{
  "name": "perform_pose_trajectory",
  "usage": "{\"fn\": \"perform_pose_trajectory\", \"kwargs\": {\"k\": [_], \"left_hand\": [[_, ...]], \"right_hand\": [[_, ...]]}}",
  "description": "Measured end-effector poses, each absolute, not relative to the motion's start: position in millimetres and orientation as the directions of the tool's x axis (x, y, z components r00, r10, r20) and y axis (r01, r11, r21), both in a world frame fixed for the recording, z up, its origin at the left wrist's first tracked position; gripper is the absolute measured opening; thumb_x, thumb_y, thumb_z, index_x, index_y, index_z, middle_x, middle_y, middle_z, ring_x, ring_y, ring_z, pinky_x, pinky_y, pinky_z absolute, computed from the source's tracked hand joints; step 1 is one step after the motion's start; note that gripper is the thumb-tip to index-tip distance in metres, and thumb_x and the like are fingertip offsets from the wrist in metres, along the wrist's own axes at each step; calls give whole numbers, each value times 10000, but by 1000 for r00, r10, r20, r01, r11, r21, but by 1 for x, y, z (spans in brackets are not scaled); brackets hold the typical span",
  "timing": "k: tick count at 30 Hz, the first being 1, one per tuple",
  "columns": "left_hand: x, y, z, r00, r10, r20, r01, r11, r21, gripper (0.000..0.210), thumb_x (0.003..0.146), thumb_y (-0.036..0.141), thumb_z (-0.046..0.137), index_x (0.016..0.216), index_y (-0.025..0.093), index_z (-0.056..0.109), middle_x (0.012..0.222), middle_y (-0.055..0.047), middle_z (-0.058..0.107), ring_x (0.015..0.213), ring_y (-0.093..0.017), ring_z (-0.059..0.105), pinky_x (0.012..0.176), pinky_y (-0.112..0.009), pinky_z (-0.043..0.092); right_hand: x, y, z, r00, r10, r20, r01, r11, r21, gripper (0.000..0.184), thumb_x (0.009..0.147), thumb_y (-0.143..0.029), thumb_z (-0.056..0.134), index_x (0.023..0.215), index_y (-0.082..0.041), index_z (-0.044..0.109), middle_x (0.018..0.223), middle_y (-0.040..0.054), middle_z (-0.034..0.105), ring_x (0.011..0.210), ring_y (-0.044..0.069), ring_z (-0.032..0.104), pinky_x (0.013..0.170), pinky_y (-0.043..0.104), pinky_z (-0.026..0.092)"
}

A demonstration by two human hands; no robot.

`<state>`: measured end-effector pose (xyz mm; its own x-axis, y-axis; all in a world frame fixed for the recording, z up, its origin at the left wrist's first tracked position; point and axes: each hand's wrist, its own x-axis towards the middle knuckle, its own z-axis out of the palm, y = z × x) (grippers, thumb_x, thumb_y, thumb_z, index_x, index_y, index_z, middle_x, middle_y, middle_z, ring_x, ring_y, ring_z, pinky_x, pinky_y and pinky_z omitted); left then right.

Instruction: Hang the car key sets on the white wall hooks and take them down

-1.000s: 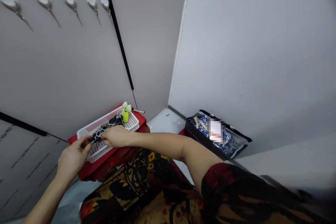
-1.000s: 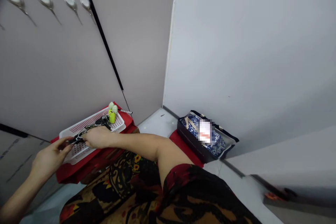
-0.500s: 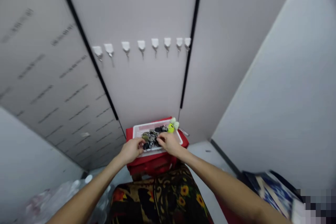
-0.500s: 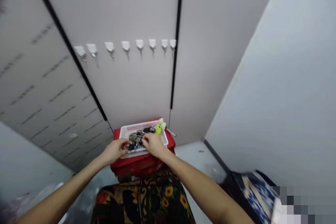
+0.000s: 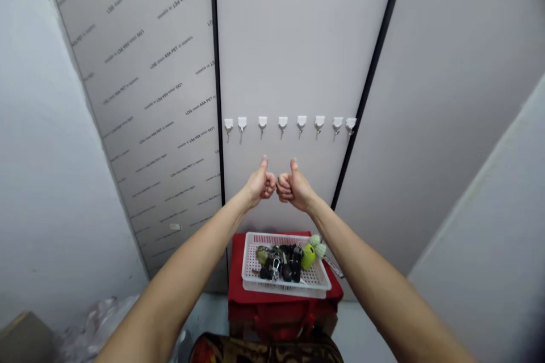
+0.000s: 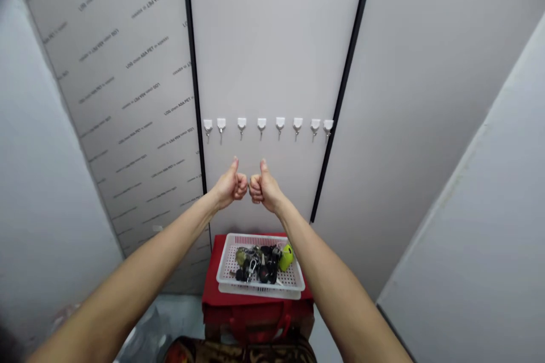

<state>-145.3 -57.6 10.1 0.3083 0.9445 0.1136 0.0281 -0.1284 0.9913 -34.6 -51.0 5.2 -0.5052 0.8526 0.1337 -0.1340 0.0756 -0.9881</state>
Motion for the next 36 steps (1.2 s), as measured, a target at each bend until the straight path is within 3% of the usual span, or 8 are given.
{"fn": "perform_pose_trajectory", "kwargs": {"k": [8, 14, 18, 21, 24, 29, 32, 36], "left_hand": [[-149, -54, -12, 219, 972, 86, 236, -139, 962, 673, 534, 684, -6, 462, 163, 414, 330, 7, 301, 346, -56, 327, 364, -194, 214], [-154, -50, -24, 237, 969, 69, 152, -107, 983, 667, 574, 663, 56, 526, 151, 481, 346, -9, 354, 399, -78, 399, 392, -203, 246], [-159, -52, -55, 258, 966, -25, 185, -24, 982, 594, 625, 618, 127, 480, 140, 450, 354, 8, 367, 356, -55, 368, 389, -198, 261], [-167, -56, -98, 234, 962, -141, 359, 49, 932, 421, 651, 489, 315, 473, 128, 438, 381, 23, 406, 347, -44, 366, 400, -189, 288], [-174, -62, -141, 206, 964, -166, 560, 23, 828, 249, 612, 335, 435, 505, 116, 483, 411, 32, 439, 397, -50, 398, 438, -178, 314], [-172, -75, -174, 241, 963, -120, 742, -103, 662, 198, 577, 302, 453, 652, 162, 573, 595, 5, 561, 567, -94, 476, 498, -179, 324], [-167, -82, -175, 238, 968, -83, 799, -147, 583, 247, 561, 346, 463, 727, 206, 582, 701, 1, 586, 646, -120, 486, 517, -190, 315], [-160, -89, -177, 326, 944, -51, 770, -234, 594, 278, 556, 358, 468, 763, 214, 583, 705, 12, 582, 624, -104, 470, 499, -179, 296]], "right_hand": [[-38, -56, -10, -444, 894, 63, -2, 70, -998, 530, 598, -650, 23, 415, -185, 201, 315, -77, 160, 288, 36, 131, 323, 184, 155], [-44, -53, -19, -450, 890, 76, 48, 109, -993, 535, 620, -632, 36, 423, -185, 255, 329, -72, 170, 303, 42, 166, 338, 186, 191], [-43, -51, -54, -397, 915, 70, 205, 163, -965, 508, 644, -599, 114, 426, -177, 293, 336, -69, 220, 301, 38, 196, 340, 186, 210], [-31, -52, -99, -388, 917, 88, 501, 290, -815, 366, 632, -474, 356, 465, -153, 411, 383, -48, 343, 351, 47, 304, 387, 188, 260], [-15, -57, -139, -555, 828, 72, 698, 512, -501, 106, 554, -239, 499, 616, -166, 545, 580, -2, 508, 552, 93, 443, 519, 202, 318], [-7, -65, -162, -682, 731, -5, 723, 674, -152, 302, 545, -128, 460, 815, -214, 563, 782, 44, 530, 733, 143, 462, 587, 211, 314], [-10, -66, -160, -699, 715, 7, 713, 698, -64, 243, 597, -172, 422, 785, -195, 574, 766, 56, 541, 720, 145, 468, 578, 215, 308], [-12, -62, -152, -744, 667, -24, 668, 744, -26, 197, 621, -203, 405, 680, -172, 590, 687, 44, 562, 622, 120, 464, 527, 206, 291]]}}
